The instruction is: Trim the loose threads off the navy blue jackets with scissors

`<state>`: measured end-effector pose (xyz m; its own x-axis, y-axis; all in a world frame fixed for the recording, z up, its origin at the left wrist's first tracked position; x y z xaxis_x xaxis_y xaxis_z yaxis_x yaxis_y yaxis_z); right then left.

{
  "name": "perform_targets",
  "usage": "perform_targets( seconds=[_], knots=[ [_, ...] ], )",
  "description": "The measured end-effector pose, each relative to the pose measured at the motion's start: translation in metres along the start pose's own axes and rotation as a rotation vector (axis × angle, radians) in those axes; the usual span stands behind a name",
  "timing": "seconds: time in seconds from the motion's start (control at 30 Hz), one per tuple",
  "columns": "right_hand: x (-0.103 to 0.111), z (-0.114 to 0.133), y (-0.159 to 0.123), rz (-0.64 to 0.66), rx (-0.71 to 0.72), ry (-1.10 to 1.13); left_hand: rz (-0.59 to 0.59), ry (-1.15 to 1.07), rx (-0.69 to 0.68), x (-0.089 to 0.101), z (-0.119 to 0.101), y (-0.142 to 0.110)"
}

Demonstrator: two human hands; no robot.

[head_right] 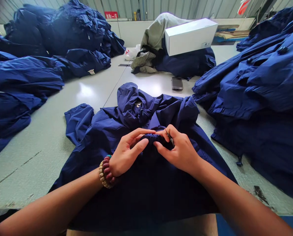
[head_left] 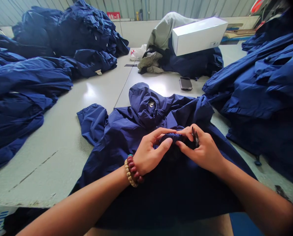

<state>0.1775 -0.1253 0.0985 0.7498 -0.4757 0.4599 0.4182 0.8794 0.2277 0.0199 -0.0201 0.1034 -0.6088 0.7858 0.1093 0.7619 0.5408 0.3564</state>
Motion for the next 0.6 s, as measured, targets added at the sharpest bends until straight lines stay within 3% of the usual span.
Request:
perform_targets(
  seconds=[0.23, 0.43, 0.6],
  knots=[
    [-0.001, 0.007, 0.000, 0.012, 0.028, -0.027, -0.062, 0.022, 0.011, 0.003, 0.010, 0.002],
    [0.007, 0.016, -0.006, -0.142, 0.171, 0.101, -0.065, 0.138, 0.017, 0.005, 0.011, 0.001],
    [0.003, 0.013, -0.003, -0.080, 0.076, 0.067, -0.084, 0.107, -0.023, 0.003, 0.007, 0.002]
  ],
)
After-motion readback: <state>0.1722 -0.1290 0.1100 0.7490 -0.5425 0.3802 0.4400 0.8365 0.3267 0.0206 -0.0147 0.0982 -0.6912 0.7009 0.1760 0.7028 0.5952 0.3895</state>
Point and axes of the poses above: each hand's wrist, its own y-axis towards the middle knuckle, its own x-axis out of the back of the hand, z = x × y, the point moved 5 cm from there along y, towards the middle knuckle, and after that the axes turned 14 degrees about -x, right-handed, at the moved point
